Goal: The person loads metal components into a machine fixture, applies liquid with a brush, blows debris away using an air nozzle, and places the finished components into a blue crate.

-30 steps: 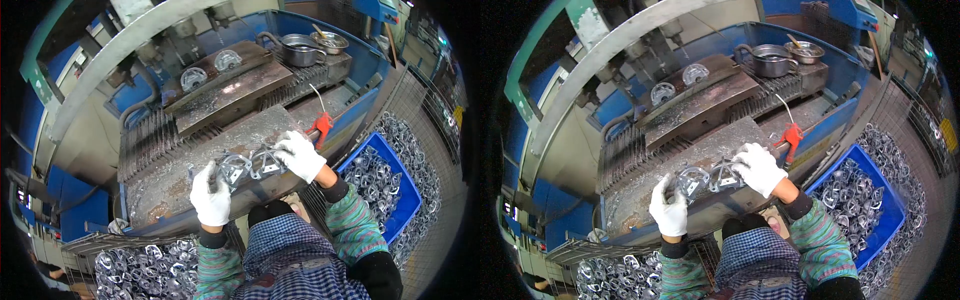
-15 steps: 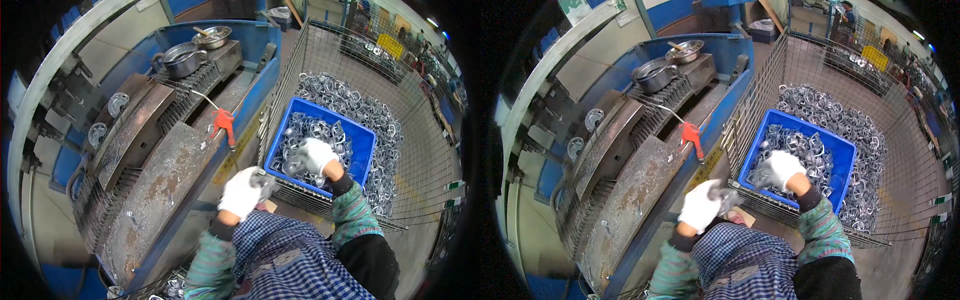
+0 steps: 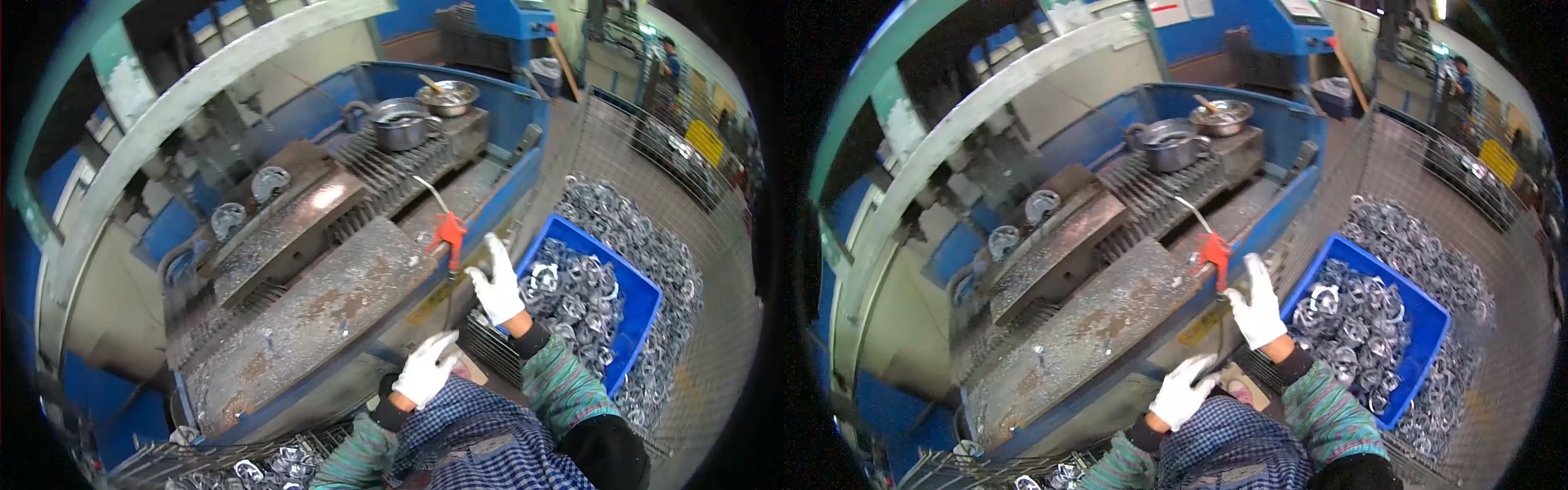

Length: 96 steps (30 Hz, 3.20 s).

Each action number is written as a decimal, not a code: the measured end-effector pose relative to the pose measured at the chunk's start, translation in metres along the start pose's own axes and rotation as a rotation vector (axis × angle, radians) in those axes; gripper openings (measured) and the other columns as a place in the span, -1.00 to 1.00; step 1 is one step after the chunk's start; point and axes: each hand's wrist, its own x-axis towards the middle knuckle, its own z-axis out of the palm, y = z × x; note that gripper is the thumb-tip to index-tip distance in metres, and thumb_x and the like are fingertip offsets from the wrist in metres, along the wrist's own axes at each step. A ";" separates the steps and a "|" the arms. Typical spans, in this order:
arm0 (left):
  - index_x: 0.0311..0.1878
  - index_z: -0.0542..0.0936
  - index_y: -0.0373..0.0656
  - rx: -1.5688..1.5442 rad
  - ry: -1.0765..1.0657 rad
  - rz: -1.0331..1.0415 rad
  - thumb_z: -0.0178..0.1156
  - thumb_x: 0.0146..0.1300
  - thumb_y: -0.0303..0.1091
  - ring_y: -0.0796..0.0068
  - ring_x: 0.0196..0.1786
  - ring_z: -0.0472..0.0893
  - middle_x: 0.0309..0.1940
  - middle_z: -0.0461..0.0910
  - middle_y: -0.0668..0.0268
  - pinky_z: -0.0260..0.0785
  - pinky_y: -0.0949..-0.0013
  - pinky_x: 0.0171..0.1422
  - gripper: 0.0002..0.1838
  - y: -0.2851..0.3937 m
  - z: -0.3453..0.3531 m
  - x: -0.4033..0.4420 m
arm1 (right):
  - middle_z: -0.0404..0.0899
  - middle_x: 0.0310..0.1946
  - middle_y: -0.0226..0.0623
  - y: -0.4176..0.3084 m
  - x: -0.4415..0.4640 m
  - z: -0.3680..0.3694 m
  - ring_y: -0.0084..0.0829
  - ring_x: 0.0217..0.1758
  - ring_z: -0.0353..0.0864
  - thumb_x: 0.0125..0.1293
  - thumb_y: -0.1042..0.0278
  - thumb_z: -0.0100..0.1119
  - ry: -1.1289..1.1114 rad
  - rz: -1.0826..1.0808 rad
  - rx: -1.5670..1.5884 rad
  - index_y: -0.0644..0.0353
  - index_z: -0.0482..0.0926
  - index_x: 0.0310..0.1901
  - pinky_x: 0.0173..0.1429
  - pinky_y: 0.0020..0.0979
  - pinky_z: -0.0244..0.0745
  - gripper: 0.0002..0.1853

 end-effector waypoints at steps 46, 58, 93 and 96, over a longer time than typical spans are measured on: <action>-0.04 0.54 -0.05 0.756 0.697 -1.861 0.17 0.01 -0.28 0.06 -0.17 0.56 -0.26 0.57 0.11 0.43 0.16 -0.10 -0.63 -0.109 -0.122 -0.524 | 0.37 0.15 -0.17 0.017 0.110 0.110 -0.36 0.20 0.35 0.37 0.26 -0.09 -0.236 -0.237 0.060 0.12 0.43 0.13 0.28 -0.40 0.15 -0.66; -0.02 0.42 -0.42 0.575 1.491 -1.541 0.17 0.04 -0.23 -0.02 0.02 0.46 -0.05 0.47 -0.14 0.25 0.18 0.13 -0.50 -0.105 -0.140 -0.536 | 0.57 -0.37 -0.13 -0.143 0.090 0.132 -0.39 -0.46 0.59 0.25 0.14 0.10 -0.373 -0.287 0.126 0.24 0.30 0.12 -0.33 -0.41 0.48 -0.50; 0.06 0.40 -0.39 0.739 1.835 -0.571 0.15 0.18 -0.30 0.15 0.03 0.45 -0.02 0.46 -0.01 0.26 0.23 0.17 -0.56 0.037 -0.207 -0.286 | 0.53 -0.27 0.16 -0.251 0.113 0.188 0.11 -0.16 0.52 0.25 0.13 -0.05 -0.774 -0.195 0.065 0.31 0.29 -0.07 -0.06 -0.06 0.40 -0.60; 0.08 0.38 -0.36 0.461 1.696 -0.440 0.09 0.16 -0.38 0.29 -0.01 0.45 -0.03 0.46 0.11 0.24 0.30 0.16 -0.58 0.036 -0.208 -0.261 | 0.53 -0.25 0.15 -0.247 0.118 0.182 0.09 -0.13 0.52 0.25 0.13 -0.04 -0.730 -0.090 0.038 0.32 0.31 -0.08 -0.04 -0.08 0.41 -0.60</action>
